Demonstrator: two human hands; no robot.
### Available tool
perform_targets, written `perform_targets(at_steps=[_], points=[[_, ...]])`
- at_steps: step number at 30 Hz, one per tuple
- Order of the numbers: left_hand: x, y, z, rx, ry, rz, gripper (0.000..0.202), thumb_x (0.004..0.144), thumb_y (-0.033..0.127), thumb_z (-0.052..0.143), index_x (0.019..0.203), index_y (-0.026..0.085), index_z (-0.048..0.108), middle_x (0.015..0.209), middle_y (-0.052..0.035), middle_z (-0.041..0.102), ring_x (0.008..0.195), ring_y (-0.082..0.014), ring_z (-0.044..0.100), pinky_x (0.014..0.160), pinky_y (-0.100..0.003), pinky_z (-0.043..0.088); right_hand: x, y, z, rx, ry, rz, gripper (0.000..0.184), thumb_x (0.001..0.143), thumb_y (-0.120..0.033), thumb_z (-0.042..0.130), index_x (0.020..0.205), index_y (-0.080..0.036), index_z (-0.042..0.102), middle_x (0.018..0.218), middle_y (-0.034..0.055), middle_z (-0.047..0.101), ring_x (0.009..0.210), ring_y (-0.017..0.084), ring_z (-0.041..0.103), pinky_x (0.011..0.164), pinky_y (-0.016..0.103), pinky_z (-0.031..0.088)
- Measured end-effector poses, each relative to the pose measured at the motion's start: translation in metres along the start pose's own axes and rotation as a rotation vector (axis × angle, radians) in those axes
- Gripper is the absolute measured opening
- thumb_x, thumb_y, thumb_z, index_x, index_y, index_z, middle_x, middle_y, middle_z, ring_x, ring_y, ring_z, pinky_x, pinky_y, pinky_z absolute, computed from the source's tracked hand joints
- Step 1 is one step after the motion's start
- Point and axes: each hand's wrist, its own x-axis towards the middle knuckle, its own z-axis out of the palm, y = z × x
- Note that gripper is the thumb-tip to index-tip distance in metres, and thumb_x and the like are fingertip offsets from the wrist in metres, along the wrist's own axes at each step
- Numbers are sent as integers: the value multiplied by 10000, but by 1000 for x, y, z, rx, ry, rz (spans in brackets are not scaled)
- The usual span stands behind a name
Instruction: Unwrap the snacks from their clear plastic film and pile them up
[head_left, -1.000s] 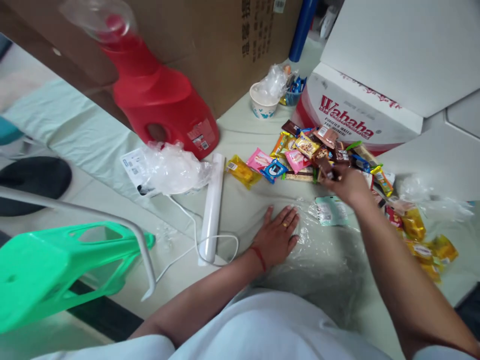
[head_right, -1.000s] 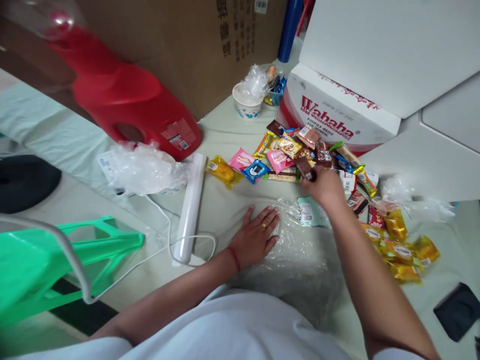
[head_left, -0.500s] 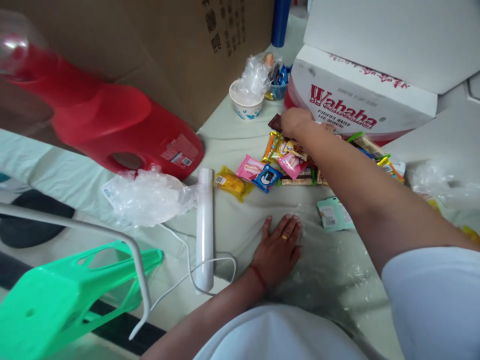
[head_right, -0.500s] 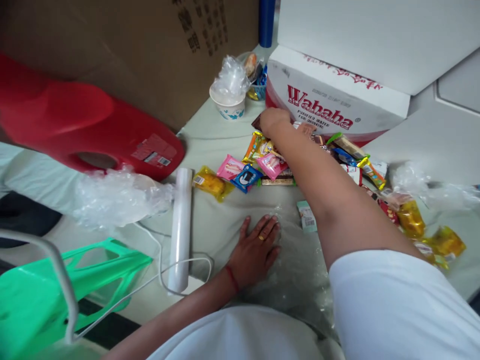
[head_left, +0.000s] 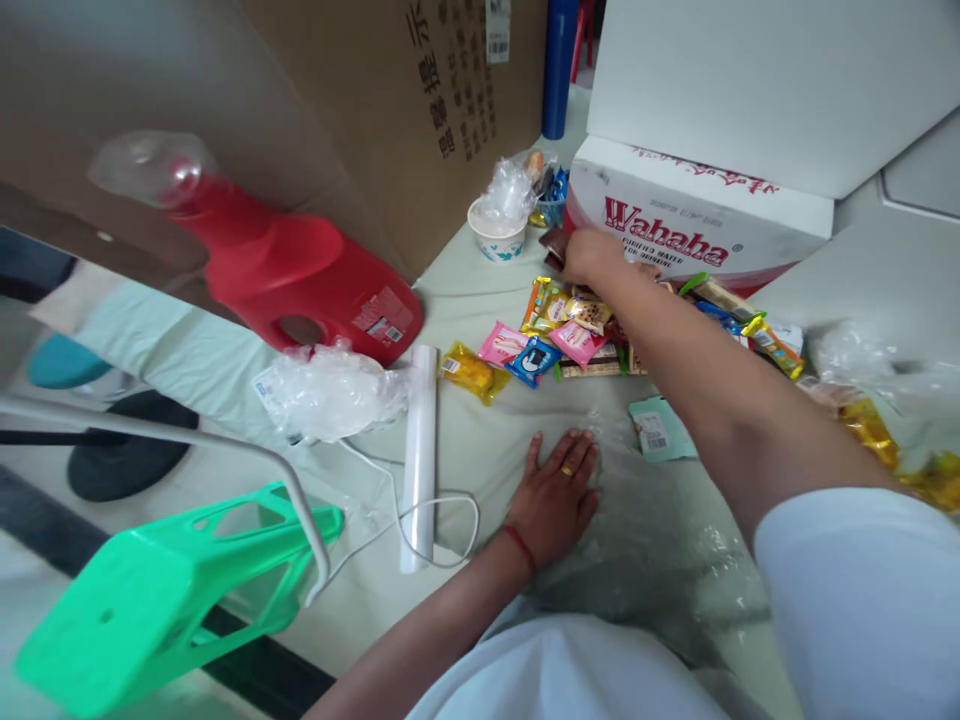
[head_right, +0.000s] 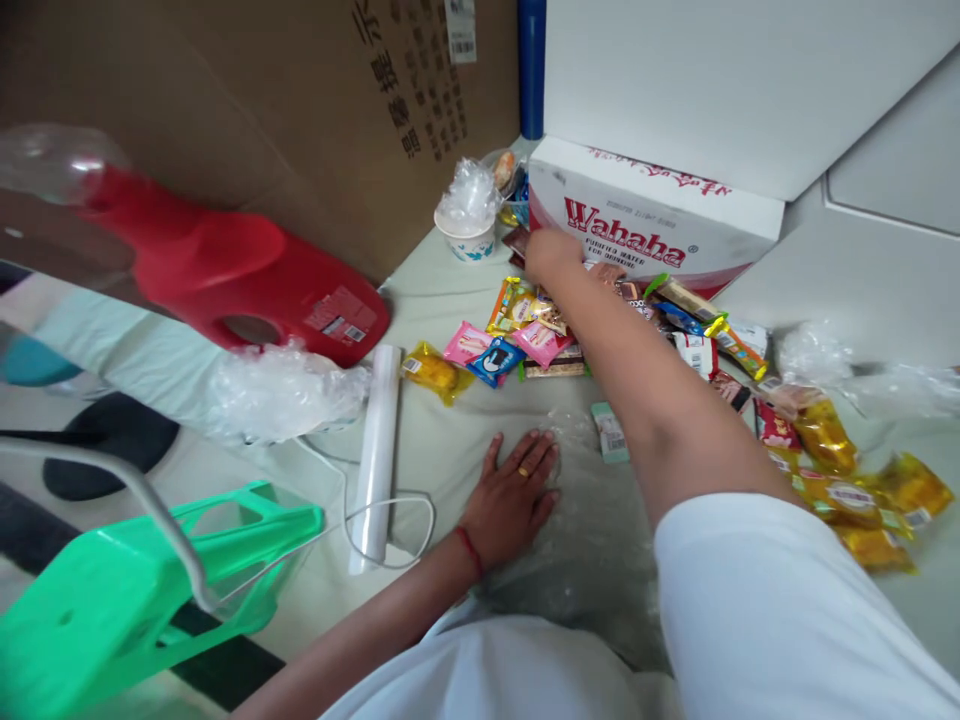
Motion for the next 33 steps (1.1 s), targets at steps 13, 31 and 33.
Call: perform_targets(at_steps=[13,31,33], points=[[1,-1,4,27,32,18,574,1079,431,327,1609,218,388,1675,-80,388,1579,-249,303,1311,-611,126,-290,101,-13,11,-383,-39,319,841,-354,764,1108,-188,707,949,75,754,825,245,694,715,331,487],[4,5,5,43,28,-4,559,1073,338,284,1605,202,388,1690,-81,342,1587,-234,286,1296,-630,79,-354,88,83,-110,-271,24,456,902,-338,687,1321,-175,609,1338,153,603,1162,312,618,812,332,509],[4,5,5,39,30,-9,555,1077,332,274,1604,201,388,1691,-78,341,1587,-227,284,1297,-631,63,-354,87,77,-146,-272,2,405,905,-331,673,1272,-170,618,1288,154,618,1168,310,605,790,323,499]])
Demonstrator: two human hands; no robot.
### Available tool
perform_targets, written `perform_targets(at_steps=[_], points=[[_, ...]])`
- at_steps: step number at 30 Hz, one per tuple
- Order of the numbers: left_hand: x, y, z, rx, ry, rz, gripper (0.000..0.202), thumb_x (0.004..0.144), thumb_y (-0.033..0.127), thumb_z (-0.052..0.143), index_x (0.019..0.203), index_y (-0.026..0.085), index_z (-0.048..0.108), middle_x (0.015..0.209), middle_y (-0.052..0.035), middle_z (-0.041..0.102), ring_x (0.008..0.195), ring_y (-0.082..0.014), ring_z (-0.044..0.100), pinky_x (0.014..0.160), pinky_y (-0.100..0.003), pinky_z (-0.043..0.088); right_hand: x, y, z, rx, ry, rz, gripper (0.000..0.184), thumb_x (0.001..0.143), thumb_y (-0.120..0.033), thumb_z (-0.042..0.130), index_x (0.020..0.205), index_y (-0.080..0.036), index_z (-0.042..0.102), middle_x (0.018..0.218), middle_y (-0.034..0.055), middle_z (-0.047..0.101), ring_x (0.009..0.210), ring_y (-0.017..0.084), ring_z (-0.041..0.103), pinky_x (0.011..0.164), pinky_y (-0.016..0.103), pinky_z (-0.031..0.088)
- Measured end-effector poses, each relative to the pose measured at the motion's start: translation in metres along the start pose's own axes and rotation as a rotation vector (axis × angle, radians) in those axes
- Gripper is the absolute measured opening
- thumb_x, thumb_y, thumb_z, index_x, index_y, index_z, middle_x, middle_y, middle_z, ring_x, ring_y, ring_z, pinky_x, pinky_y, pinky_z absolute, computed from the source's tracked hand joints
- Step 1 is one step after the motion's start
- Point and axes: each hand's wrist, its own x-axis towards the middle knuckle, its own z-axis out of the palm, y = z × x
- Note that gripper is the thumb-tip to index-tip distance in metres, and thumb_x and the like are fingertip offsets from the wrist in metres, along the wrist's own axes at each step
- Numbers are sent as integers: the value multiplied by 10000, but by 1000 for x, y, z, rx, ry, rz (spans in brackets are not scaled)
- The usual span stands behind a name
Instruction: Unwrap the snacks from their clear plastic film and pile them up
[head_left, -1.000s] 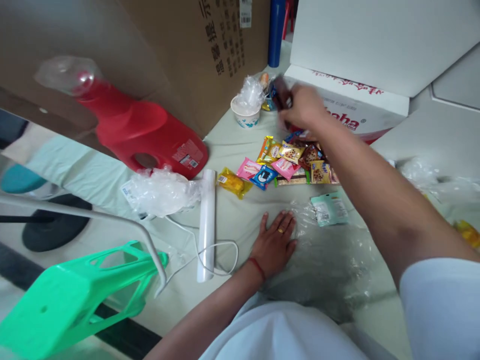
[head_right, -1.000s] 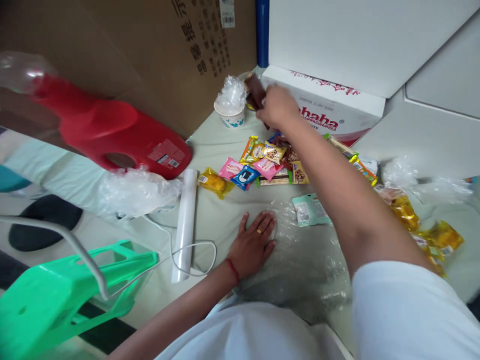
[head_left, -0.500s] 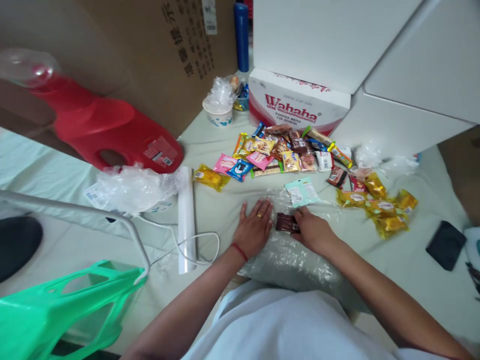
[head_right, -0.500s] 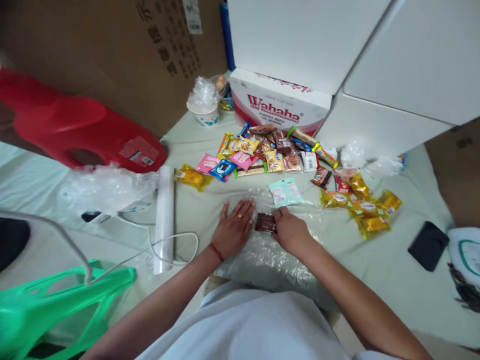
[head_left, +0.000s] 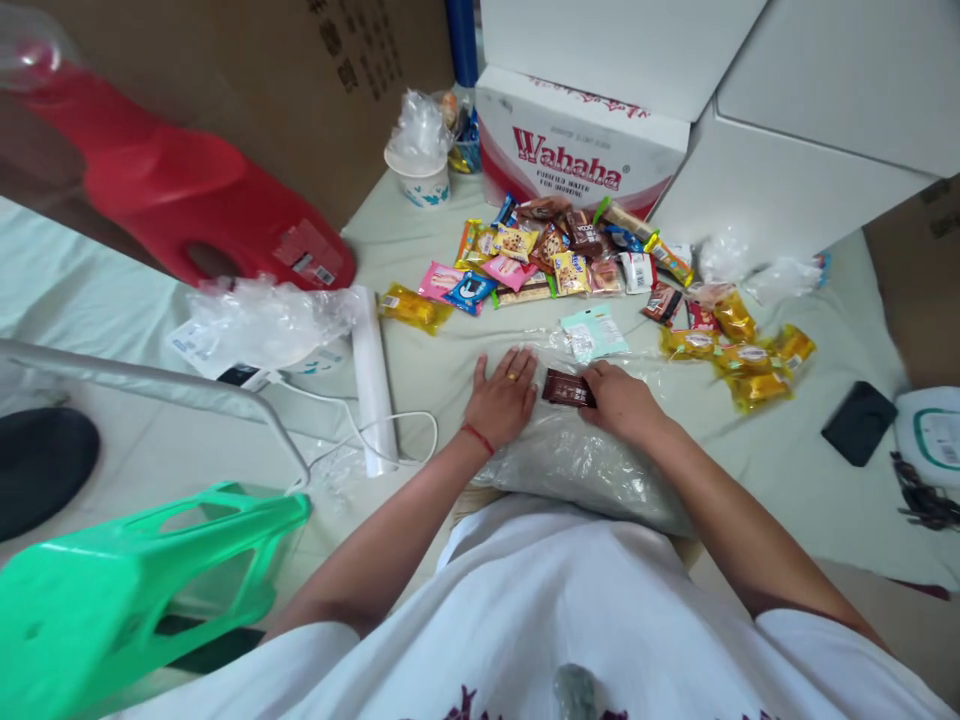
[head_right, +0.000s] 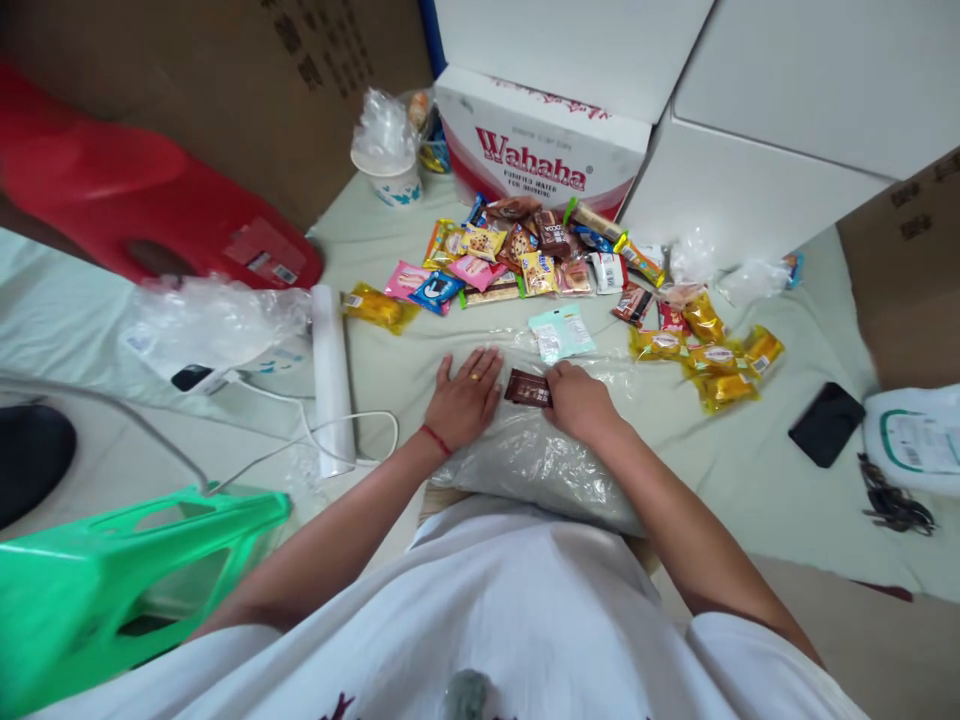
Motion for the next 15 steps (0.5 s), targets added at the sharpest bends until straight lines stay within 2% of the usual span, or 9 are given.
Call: perform_targets(at_steps=[5,9,12,15], points=[[-2,1,-1,-19,3,-8,559,1079,322,265,1614,203,375,1689,-89,343,1586,-235,288,1296,-640,30,-23,5,-12,35,9,-15,335,926,-351,640,1218,-189,613,1207,135,629,1090,287,616,750,320,482],[-2,3,-3,-20,13,-53,562,1069,325,296,1613,218,391,1669,-110,382,1572,-276,324,1286,-676,32,-36,-1,1,73,-38,-14,336,916,-313,651,1228,-191,617,1245,145,627,1102,285,622,762,317,487],[-2,4,-4,-14,17,-75,559,1067,325,303,1605,215,408,1661,-117,394,1560,-288,349,1280,-695,36,-28,-2,6,102,-70,-31,406,906,-310,685,1288,-189,616,1363,162,595,1147,287,626,800,320,497],[-2,4,-4,-16,12,-69,555,1073,334,293,1598,203,417,1665,-118,387,1559,-279,350,1282,-694,29,-1,13,-17,201,-41,-15,463,937,-473,662,1326,-224,626,1342,133,638,1094,280,661,826,328,501]])
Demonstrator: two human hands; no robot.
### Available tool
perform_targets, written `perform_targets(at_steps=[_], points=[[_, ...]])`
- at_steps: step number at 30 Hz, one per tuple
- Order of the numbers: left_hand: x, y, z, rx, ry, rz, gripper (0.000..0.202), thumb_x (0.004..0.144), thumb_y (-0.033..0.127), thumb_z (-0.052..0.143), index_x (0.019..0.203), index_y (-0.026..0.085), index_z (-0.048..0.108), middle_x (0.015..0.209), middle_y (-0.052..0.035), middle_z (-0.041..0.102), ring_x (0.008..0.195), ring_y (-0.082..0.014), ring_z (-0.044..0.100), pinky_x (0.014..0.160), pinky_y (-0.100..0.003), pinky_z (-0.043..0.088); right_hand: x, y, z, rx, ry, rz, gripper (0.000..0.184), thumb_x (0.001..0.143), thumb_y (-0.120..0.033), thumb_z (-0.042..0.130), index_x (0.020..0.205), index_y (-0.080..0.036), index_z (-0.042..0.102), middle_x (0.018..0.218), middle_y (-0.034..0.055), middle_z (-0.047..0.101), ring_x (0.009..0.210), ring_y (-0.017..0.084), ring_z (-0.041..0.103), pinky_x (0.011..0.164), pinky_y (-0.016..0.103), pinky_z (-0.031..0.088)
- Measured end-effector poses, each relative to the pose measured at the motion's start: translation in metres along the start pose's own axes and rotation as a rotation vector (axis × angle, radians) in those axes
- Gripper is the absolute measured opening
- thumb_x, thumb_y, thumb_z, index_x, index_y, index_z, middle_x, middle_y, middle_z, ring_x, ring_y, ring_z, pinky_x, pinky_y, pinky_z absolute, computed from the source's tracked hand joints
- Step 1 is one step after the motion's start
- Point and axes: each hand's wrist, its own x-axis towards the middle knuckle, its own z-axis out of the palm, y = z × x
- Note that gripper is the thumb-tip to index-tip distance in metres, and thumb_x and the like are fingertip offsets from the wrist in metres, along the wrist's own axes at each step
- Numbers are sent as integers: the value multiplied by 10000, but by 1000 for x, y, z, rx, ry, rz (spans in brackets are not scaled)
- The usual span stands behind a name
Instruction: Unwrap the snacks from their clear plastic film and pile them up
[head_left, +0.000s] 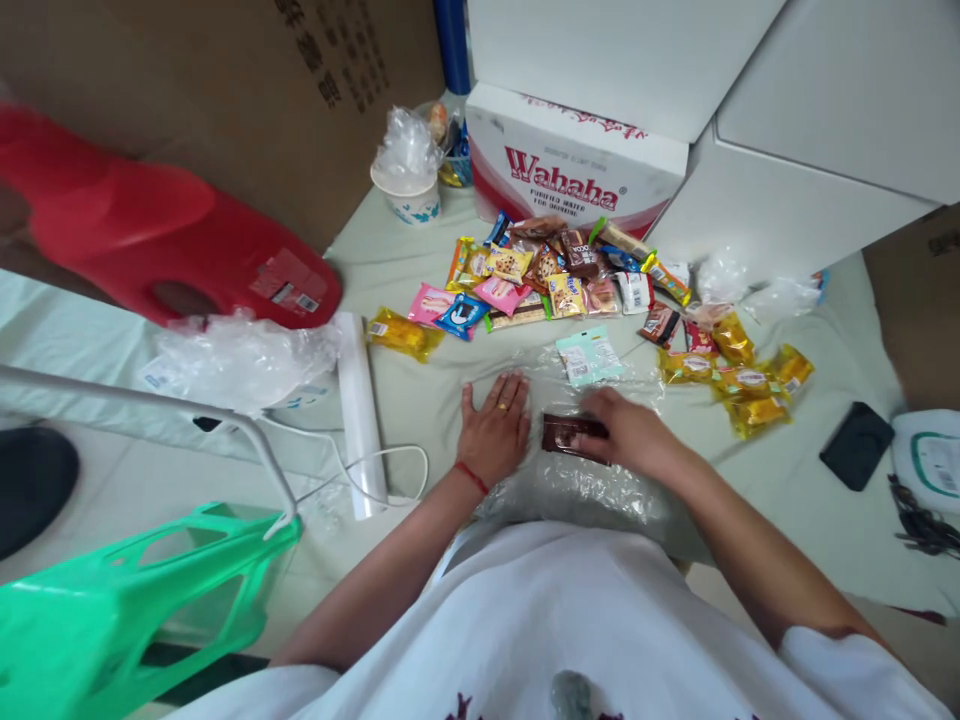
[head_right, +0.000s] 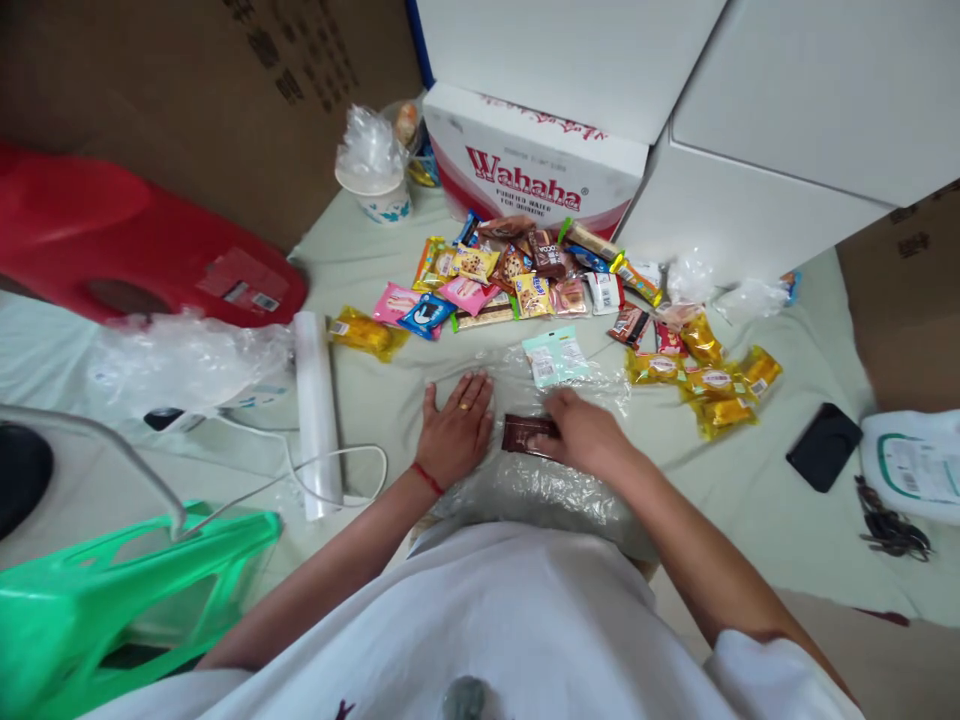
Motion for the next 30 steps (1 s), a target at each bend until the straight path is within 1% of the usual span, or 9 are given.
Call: perform_targets(at_steps=[3,6,9,12,15,18,22,25,30], points=[[0,-1,0,-2,-2,1,553,1074,337,297,1595,198,417,1670,-114,377,1564,-268,339,1284,-689,21,52,14,-46,19,270,137,463,1031,-533,451,1290,-205,651,1190,143,700,1030,306,666,871,385,495],[0,-1,0,1,-3,-1,548,1072,337,311,1590,196,423,1669,-112,383,1561,-261,343,1287,-682,29,124,19,-81,-36,579,198,545,1012,-502,491,1382,-110,567,1364,243,594,1214,385,567,957,466,469],[0,-2,0,5,-2,3,547,1068,347,325,1583,199,435,1659,-111,406,1557,-263,350,1294,-669,55,184,16,-98,-69,585,205,657,928,-477,655,1404,-42,529,1453,288,525,1340,423,458,1041,510,420],[0,-2,0,0,2,4,549,1069,351,318,1583,199,434,1659,-104,408,1561,-260,343,1299,-659,54,201,16,-110,-31,473,253,567,928,-376,660,1345,-2,575,1374,296,597,1282,385,529,1061,493,408],[0,-2,0,-18,-2,-1,554,1070,355,310,1591,203,422,1665,-94,400,1569,-252,325,1304,-649,30,169,28,-118,37,520,232,438,1003,-366,513,1301,-72,643,1284,232,682,1215,337,598,1058,483,422],[0,-2,0,-36,-13,-7,563,1064,359,323,1599,205,410,1665,-93,403,1572,-262,317,1306,-647,24,106,45,-107,140,643,63,451,1018,-458,450,1366,-241,636,1307,110,711,1223,338,611,1039,533,467],[0,-1,-1,-48,-21,-9,567,1061,352,326,1603,210,409,1668,-98,397,1572,-281,316,1300,-655,20,21,50,-50,429,355,-25,456,981,-476,511,1332,-237,677,1249,57,748,1118,281,687,1004,461,522],[0,-1,-1,-46,-20,-8,565,1066,353,310,1600,197,410,1677,-103,379,1575,-275,310,1297,-655,9,-16,37,1,516,139,-67,430,1008,-408,472,1339,-234,684,1259,52,746,1106,243,687,1004,404,520],[1,0,1,-38,-18,-7,569,1064,352,310,1603,197,402,1682,-111,363,1577,-281,306,1288,-665,6,-29,16,44,168,249,-30,445,1036,-362,423,1348,-204,696,1248,154,687,1170,329,561,1056,506,417]])
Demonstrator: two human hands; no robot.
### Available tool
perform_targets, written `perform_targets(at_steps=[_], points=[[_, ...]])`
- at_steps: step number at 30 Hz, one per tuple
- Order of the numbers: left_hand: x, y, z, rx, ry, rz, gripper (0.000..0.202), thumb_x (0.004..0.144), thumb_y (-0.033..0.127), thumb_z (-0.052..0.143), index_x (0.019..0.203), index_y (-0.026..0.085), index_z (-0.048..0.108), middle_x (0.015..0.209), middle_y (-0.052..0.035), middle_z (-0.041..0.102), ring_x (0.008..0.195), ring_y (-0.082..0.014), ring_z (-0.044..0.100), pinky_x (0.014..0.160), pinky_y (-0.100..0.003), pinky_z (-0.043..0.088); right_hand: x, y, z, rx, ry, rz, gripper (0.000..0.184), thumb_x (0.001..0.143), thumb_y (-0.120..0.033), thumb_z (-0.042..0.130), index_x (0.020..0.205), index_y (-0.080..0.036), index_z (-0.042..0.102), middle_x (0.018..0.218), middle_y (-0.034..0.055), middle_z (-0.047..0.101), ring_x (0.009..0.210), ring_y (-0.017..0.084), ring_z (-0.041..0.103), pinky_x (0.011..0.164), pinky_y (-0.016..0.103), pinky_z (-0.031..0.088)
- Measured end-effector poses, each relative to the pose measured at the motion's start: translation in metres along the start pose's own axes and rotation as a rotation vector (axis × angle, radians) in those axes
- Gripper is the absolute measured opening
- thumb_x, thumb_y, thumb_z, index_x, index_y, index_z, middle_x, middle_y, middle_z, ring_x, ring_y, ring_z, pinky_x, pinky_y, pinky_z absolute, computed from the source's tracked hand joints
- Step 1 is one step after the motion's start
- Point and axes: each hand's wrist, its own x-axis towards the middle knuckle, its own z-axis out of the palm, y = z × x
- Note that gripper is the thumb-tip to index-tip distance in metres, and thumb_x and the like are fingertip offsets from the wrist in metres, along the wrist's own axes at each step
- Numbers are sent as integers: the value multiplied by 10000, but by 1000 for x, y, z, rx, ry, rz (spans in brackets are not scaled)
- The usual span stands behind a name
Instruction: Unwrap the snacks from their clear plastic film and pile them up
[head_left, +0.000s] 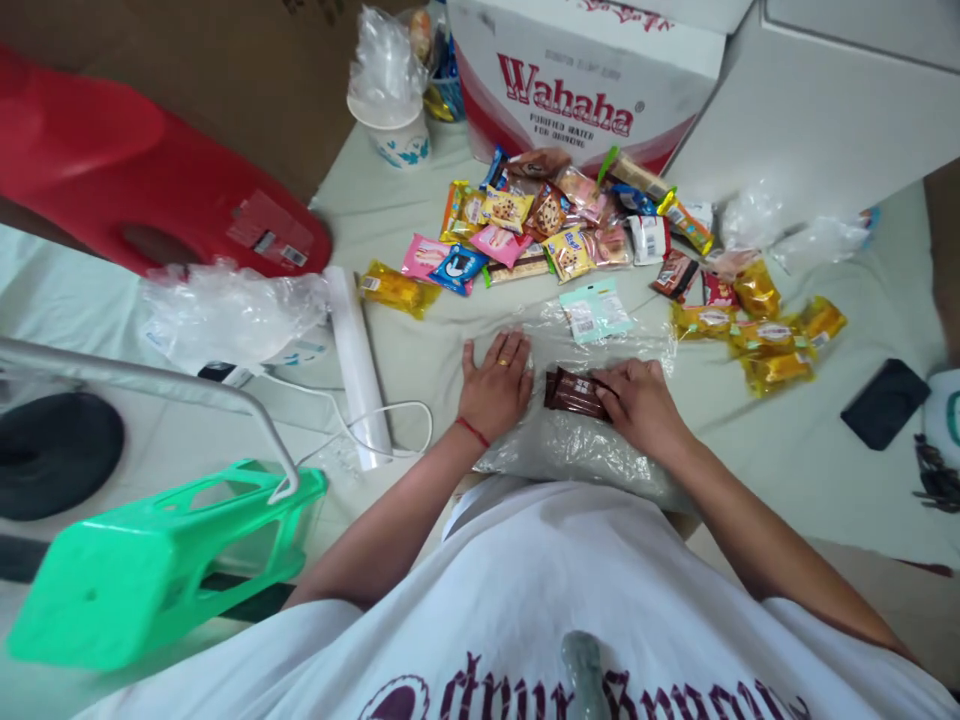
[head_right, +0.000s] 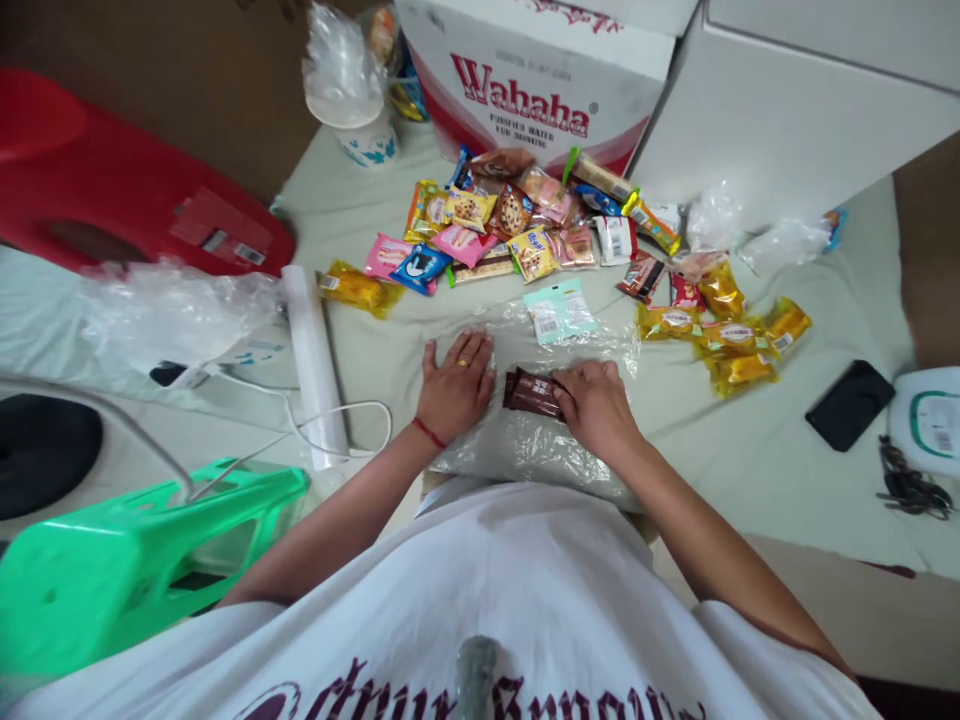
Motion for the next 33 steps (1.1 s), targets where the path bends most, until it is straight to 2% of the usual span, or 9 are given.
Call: perform_targets(at_steps=[3,6,10,18,21,25,28,31,33], points=[[1,1,1,6,0,-4,573,1060,354,318,1606,202,401,1679,-118,366,1577,-291,309,1287,-664,14,3,-6,6,-114,59,-69,525,990,-493,549,1430,-218,624,1433,163,574,1304,384,429,1089,535,355],[1,1,2,15,0,-7,574,1059,355,316,1605,203,400,1679,-118,367,1578,-286,306,1288,-658,14,9,-12,8,-164,-9,-200,590,906,-503,685,1410,-206,609,1406,159,586,1358,394,372,1140,532,285],[0,1,3,15,10,-7,573,1057,352,311,1605,206,400,1679,-113,370,1579,-280,306,1290,-651,16,12,-15,10,-214,-32,-182,453,880,-359,715,1290,-176,654,1301,172,619,1305,392,403,1088,511,318],[1,-2,3,-18,3,-13,565,1061,360,319,1593,188,403,1682,-117,368,1578,-264,304,1295,-626,13,5,-13,9,-196,-20,-155,513,873,-399,729,1334,-199,627,1324,182,599,1301,402,413,1092,549,317],[-1,-9,-1,-78,26,-21,574,1065,391,309,1594,181,388,1686,-125,362,1580,-258,299,1297,-582,116,-12,-5,0,-113,59,-172,598,908,-472,687,1441,-227,568,1443,172,540,1373,400,382,1126,570,322],[-12,-17,-13,-110,171,-20,558,1047,415,369,1545,174,443,1679,-145,367,1614,-288,195,1287,-548,193,-67,15,-7,-2,95,-218,346,1001,-428,565,1290,-272,674,1227,129,658,1276,349,498,1098,562,410],[-30,-25,-21,-137,257,140,485,1021,425,457,1447,205,532,1584,-150,489,1593,-315,252,1283,-578,203,-105,32,10,35,30,-296,277,1008,-387,580,1223,-261,701,1186,124,672,1213,324,556,1054,541,480],[-50,-38,-23,-273,100,537,526,968,529,574,1398,226,552,1472,-159,588,1507,-319,419,1251,-569,313,-123,46,37,62,73,-360,322,994,-372,633,1270,-210,671,1259,155,648,1224,321,569,1045,535,507],[-63,-50,-21,-319,-47,706,621,913,585,659,1389,199,555,1490,-202,568,1497,-352,430,1238,-583,340,-124,54,52,101,142,-376,265,1004,-303,623,1245,-204,670,1222,146,659,1211,308,581,1041,522,515]])
